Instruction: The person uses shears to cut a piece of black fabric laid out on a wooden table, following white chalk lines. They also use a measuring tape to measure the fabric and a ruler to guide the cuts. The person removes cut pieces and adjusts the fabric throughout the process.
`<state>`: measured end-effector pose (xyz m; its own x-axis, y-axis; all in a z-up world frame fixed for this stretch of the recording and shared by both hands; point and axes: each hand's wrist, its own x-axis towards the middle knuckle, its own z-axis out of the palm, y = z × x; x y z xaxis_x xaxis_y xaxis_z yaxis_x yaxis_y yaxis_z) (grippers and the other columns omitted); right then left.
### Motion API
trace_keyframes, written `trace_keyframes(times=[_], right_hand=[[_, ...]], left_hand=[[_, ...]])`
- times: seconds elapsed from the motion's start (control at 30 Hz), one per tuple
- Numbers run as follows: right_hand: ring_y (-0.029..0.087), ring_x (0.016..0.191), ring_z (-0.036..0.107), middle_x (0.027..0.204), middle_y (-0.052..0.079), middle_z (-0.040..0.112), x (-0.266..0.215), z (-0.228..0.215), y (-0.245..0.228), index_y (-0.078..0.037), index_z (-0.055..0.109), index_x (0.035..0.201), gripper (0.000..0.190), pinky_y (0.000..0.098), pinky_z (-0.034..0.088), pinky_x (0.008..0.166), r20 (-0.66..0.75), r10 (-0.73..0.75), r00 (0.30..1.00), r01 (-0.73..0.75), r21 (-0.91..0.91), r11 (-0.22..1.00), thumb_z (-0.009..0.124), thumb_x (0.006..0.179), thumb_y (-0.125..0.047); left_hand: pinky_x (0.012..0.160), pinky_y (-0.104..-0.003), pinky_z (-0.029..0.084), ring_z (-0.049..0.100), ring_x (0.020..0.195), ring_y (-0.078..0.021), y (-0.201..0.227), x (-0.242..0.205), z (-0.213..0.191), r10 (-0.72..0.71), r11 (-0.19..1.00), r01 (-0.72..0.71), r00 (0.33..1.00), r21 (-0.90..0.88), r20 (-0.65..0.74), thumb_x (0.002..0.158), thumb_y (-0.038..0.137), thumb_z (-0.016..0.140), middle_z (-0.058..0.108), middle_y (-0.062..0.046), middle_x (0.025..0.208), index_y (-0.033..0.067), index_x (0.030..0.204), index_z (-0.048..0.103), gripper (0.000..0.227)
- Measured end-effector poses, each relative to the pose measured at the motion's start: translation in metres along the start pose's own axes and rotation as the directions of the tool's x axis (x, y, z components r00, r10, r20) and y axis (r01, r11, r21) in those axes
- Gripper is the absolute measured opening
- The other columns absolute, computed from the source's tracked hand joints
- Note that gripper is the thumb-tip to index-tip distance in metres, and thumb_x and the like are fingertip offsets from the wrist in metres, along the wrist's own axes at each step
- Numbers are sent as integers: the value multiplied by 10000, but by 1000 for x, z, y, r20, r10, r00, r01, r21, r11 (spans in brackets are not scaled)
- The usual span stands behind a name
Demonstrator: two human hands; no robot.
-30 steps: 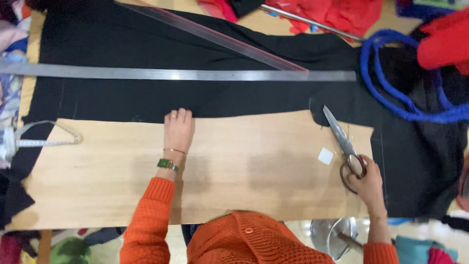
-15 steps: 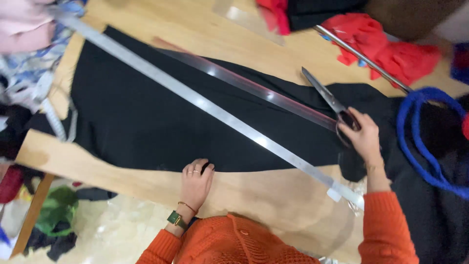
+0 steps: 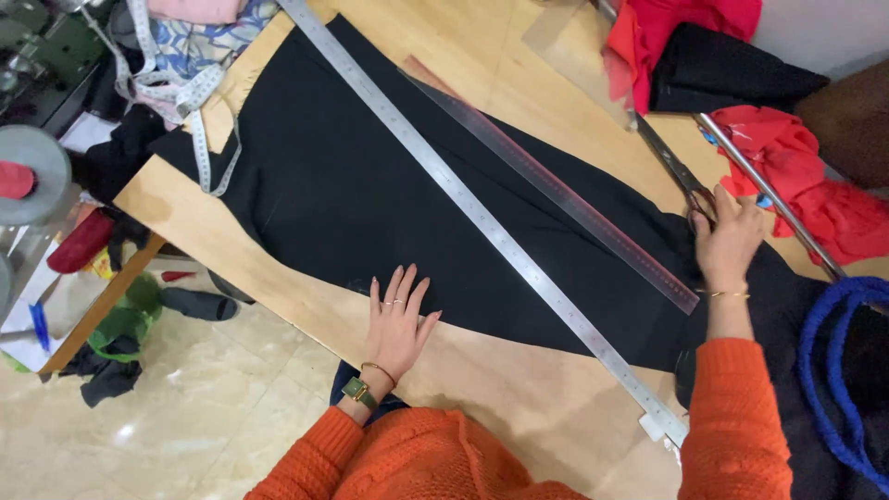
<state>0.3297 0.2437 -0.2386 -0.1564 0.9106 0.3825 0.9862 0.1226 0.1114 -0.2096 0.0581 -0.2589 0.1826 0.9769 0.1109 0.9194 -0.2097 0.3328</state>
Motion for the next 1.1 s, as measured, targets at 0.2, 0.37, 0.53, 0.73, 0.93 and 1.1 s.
trace_keyframes(times=[0.2,0.37,0.53,0.73,0.93,1.1], right_hand=[[347,1123,596,1124,125,628,-55,-89,-158,-158,709,1210,356,465,437,1000,228,-17,973,-91,451,888,789,874,-247],[277,1105,603,1214,35,585,-118,-100,-206,-285,605,1339,596,430,483,945,428,-88,899,-109,414,904,776,769,-260],[300,803,709,980,44,657,-121,-57,-179,-286,563,1332,616,432,572,786,409,-13,913,-121,300,946,716,736,-258],[286,964,728,1056,54,742,-51,-44,-124,-257,647,1312,537,421,525,827,229,46,972,-105,250,962,781,793,-291],[290,1089,558,1142,79,535,-18,-36,-113,-149,661,1206,443,431,477,901,330,26,944,-128,293,947,811,831,-332],[447,737,668,875,152,638,0,-48,-126,-105,422,1167,472,529,469,646,617,-1,787,-256,328,909,670,775,-192]], left_hand=[[1223,-616,99,295,1518,-255,-8,7,2,-102,994,103,994,37,-45,995,535,509,337,-64,1648,200,1491,432,604],[1231,-629,82,284,1534,-261,-49,24,-7,-146,987,152,984,54,-97,1012,554,485,353,-41,1658,210,1501,445,599],[1252,-611,27,221,1561,-238,-70,33,-13,-172,983,176,982,45,-82,1053,566,397,303,15,1688,226,1522,421,580],[1260,-598,79,249,1554,-238,-71,32,-8,-162,981,173,980,84,-119,1045,567,408,321,17,1684,224,1515,445,584],[1250,-604,125,279,1547,-243,-75,32,-3,-138,980,157,978,121,-157,1037,558,428,345,12,1679,229,1512,470,580],[1201,-653,216,390,1505,-332,-59,37,-25,-118,987,134,980,91,-162,1019,427,507,476,-101,1603,104,1473,555,559]])
